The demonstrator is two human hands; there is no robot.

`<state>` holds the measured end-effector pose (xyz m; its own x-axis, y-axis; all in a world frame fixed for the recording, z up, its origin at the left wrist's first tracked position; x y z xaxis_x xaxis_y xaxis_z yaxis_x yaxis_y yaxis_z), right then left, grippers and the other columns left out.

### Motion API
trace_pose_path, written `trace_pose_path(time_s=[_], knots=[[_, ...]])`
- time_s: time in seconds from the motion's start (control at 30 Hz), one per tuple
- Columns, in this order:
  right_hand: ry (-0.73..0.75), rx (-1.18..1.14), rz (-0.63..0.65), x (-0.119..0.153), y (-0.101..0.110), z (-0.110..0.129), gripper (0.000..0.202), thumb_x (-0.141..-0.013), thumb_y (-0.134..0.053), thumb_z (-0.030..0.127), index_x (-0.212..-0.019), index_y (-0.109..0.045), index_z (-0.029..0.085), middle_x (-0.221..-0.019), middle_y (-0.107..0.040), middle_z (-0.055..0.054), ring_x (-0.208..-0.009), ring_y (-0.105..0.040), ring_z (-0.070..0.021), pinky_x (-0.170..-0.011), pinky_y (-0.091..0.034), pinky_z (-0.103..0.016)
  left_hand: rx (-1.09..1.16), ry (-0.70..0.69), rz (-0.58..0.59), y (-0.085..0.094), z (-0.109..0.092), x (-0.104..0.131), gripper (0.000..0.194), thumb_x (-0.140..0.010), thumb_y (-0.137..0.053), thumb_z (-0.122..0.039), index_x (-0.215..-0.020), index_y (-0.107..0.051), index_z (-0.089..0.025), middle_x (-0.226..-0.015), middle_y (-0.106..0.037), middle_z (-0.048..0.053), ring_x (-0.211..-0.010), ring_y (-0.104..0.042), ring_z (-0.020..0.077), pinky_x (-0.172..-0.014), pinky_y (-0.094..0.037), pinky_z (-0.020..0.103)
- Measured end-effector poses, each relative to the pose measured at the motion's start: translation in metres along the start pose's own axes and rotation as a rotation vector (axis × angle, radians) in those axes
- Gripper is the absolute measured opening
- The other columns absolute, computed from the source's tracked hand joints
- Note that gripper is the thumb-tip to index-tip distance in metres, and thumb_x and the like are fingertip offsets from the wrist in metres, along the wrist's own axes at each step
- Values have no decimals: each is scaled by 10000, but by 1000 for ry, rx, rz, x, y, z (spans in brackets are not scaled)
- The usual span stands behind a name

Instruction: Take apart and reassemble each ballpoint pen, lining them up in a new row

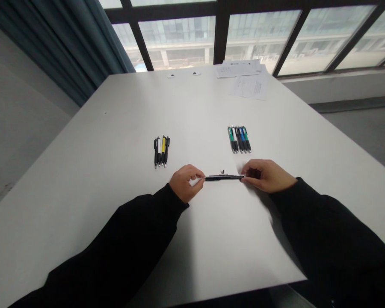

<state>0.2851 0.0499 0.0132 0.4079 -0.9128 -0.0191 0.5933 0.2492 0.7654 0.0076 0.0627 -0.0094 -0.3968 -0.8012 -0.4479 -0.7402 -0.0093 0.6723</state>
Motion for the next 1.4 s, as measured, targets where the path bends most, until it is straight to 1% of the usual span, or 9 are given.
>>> trace_pose_path(time_s=[0.27, 0.53, 0.77, 1.03, 1.2, 1.4], knots=[[0, 22, 12, -2, 0, 2, 130, -775, -619, 271, -825, -662, 159, -681, -633, -27, -599, -569, -155, -602, -441, -280, -7, -12, 10, -1, 0, -1, 91, -730, -625, -128, -755, -698, -176, -660, -607, 15, -627, -531, 131, -622, -463, 267], [-55, -66, 14, -1, -3, -3, 109, -764, -631, 271, -800, -647, 169, -638, -595, -3, -575, -537, -145, -579, -431, -274, 6, -25, 9, -1, -1, -1, 96, -728, -616, -116, -749, -690, -173, -667, -609, 17, -625, -533, 131, -613, -466, 265], [-76, -112, 24, -1, -3, -2, 98, -756, -621, 246, -809, -641, 167, -633, -575, 5, -562, -514, -137, -565, -422, -271, -9, 16, 18, -2, 1, 0, 124, -721, -640, -132, -809, -715, -175, -682, -614, 17, -612, -526, 126, -605, -466, 260], [-89, -114, 18, -2, -3, -2, 118, -745, -626, 247, -821, -655, 161, -649, -598, -7, -585, -540, -148, -583, -439, -276, -18, 14, 20, -1, 1, -1, 80, -721, -645, -130, -751, -704, -174, -661, -601, 13, -613, -522, 126, -604, -454, 255], [-83, -109, 10, -1, -3, -4, 117, -738, -630, 255, -802, -658, 160, -638, -603, -6, -571, -542, -144, -577, -432, -269, -11, 14, 32, -1, 2, 0, 77, -725, -642, -135, -761, -703, -167, -669, -601, 13, -620, -518, 123, -618, -450, 254], [-88, -144, 3, -1, -5, -8, 131, -739, -649, 271, -822, -665, 172, -652, -611, -7, -590, -555, -152, -587, -439, -274, 18, 28, 26, -2, 2, 1, 96, -725, -640, -137, -803, -693, -155, -688, -612, 17, -623, -521, 124, -633, -457, 261]])
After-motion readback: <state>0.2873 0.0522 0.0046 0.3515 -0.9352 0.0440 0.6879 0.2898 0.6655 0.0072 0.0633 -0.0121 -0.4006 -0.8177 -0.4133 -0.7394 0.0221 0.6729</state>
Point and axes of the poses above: each hand's wrist, its own x-axis away from the middle knuckle, its own y-axis out of the back of the hand, z = x × y, the point moved 2 cm from there along -x, towards the middle knuckle
